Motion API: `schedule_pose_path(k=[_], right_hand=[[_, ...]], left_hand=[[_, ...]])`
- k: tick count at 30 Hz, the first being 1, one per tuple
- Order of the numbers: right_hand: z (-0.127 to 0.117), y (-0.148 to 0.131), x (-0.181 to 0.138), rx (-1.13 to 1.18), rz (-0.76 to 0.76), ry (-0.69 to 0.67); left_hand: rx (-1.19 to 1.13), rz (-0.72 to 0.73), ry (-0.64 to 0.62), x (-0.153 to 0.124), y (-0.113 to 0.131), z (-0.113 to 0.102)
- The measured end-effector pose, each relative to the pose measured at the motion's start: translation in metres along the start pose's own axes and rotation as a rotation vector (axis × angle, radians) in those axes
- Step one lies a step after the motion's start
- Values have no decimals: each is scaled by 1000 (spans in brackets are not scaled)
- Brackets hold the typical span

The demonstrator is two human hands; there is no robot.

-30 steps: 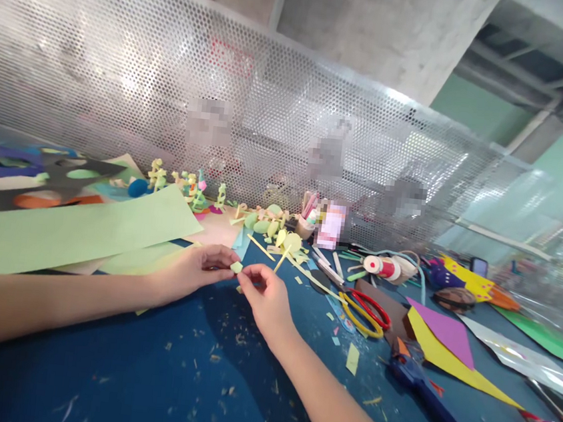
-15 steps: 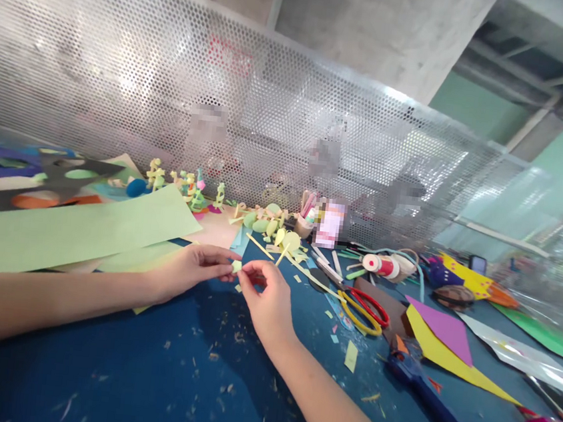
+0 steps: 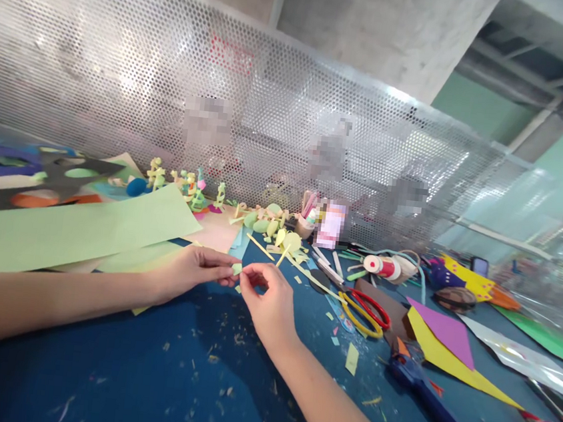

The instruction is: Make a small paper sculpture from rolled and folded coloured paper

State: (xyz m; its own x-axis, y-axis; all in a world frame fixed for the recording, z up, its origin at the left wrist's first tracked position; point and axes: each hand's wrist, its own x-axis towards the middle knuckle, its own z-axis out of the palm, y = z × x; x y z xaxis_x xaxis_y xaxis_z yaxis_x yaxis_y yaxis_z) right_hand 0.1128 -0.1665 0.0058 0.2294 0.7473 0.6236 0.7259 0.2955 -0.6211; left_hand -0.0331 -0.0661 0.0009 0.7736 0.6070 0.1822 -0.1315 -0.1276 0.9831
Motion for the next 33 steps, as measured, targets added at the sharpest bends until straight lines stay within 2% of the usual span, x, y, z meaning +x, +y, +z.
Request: schedule_pose_path(k=[11, 19, 26, 33], right_hand=[[-1, -3, -2, -59, -2, -14], [-4, -10, -3, -230, -102, -15], [-2, -7, -1, -159, -114, -2], [-3, -8, -3, -187, -135, -32]], left_hand=[[80, -28, -10, -4, 10, 3], [168, 33, -171, -5, 11, 3], [119, 22, -76, -3, 11, 3], [156, 32, -102, -3, 8, 3]])
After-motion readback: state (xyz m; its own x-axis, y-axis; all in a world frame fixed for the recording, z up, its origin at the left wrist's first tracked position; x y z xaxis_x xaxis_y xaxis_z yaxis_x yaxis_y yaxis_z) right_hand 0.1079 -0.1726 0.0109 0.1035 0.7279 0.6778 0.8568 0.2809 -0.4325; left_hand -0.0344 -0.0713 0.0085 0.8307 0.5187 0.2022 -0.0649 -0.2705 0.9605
